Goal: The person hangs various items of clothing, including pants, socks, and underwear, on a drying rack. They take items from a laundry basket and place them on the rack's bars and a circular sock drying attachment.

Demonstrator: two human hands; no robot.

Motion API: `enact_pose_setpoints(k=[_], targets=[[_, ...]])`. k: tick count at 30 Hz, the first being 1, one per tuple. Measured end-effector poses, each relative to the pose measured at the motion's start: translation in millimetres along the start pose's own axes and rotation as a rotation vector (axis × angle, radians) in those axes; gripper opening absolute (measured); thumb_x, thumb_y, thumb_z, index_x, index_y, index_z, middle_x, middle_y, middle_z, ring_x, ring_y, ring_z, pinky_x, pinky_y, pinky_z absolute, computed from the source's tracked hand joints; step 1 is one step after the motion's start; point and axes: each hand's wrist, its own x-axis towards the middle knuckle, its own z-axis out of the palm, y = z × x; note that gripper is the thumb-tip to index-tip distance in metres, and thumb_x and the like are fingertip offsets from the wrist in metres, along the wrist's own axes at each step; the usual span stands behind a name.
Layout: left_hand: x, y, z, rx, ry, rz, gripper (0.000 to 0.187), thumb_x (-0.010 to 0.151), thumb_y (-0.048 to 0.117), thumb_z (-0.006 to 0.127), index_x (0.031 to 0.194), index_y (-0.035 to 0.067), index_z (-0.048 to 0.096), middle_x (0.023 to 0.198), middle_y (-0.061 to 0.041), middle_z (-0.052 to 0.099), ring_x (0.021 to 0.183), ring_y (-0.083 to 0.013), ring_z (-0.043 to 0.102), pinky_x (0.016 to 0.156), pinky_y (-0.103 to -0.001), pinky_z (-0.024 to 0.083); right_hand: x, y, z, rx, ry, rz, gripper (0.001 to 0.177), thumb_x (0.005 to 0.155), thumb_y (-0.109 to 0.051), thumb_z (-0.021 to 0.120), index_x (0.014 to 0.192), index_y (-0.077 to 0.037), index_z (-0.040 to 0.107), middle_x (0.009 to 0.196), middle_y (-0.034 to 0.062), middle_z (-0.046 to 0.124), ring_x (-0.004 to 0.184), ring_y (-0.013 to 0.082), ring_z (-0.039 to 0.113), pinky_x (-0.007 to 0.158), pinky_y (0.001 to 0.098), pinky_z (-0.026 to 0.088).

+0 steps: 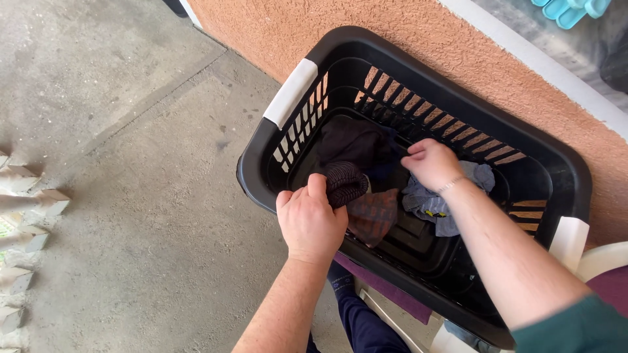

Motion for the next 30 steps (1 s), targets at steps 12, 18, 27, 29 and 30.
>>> enact_pose_setpoints(k=[12,18,27,29,30], targets=[[2.4,2.6,-0.5,0.036,-0.057,-0.026,0.023,0.07,0.018,0.066,0.089,0.018,0.053,0.06,-0.001,0.062,0.066,-0.0217,0.067,0.074,-0.034,0.042,6.0,-14.6,30.6,1.001,-0.356,0.006,0.046,0.074,-0.013,0.092,0.112,-0.012,0.067,0.081,-0.0038,0.056,0.053,0.0056,0.056,0.054,0.0239,0.061],[4.2,5.1,-3.2,0.031,-0.12,-0.059,0.022,0.069,0.02,0.068,0.085,0.017,0.054,0.065,-0.003,0.067,0.071,-0.0252,0.069,0.077,-0.036,0.041,11.7,5.6,-7.0,0.966,-0.124,-0.18,0.029,0.079,-0.01,0.088,0.1,-0.007,0.068,0.115,0.0068,0.069,0.082,0.009,0.07,0.063,0.0217,0.064],[13.6,2.7,-31.2,-0.041,-0.389,0.221,0.037,0.071,0.046,0.066,0.096,0.02,0.069,0.097,0.0,0.068,0.098,-0.0232,0.062,0.087,-0.039,0.04,-89.8,-64.3,-58.5,0.335,0.039,-0.568,0.018,0.089,-0.018,0.081,0.101,-0.005,0.078,0.113,0.0143,0.071,0.104,0.0246,0.07,0.083,0.0344,0.06],[16.9,4.0,-38.8,-0.061,-0.411,0.207,0.039,0.073,0.046,0.068,0.1,0.017,0.071,0.103,-0.001,0.067,0.103,-0.0239,0.062,0.089,-0.04,0.041,-81.5,-56.3,-59.7,0.473,0.112,-0.578,0.015,0.093,-0.015,0.079,0.104,-0.005,0.076,0.114,0.0145,0.071,0.103,0.0219,0.069,0.084,0.0339,0.059],[17.8,6.3,-41.7,-0.091,-0.434,0.196,0.042,0.076,0.045,0.069,0.104,0.015,0.072,0.11,-0.003,0.066,0.109,-0.0246,0.061,0.091,-0.04,0.042,-77.9,-50.7,-61.6,0.605,0.189,-0.577,0.013,0.098,-0.013,0.077,0.106,-0.004,0.074,0.116,0.0147,0.071,0.102,0.0193,0.068,0.086,0.0334,0.058]])
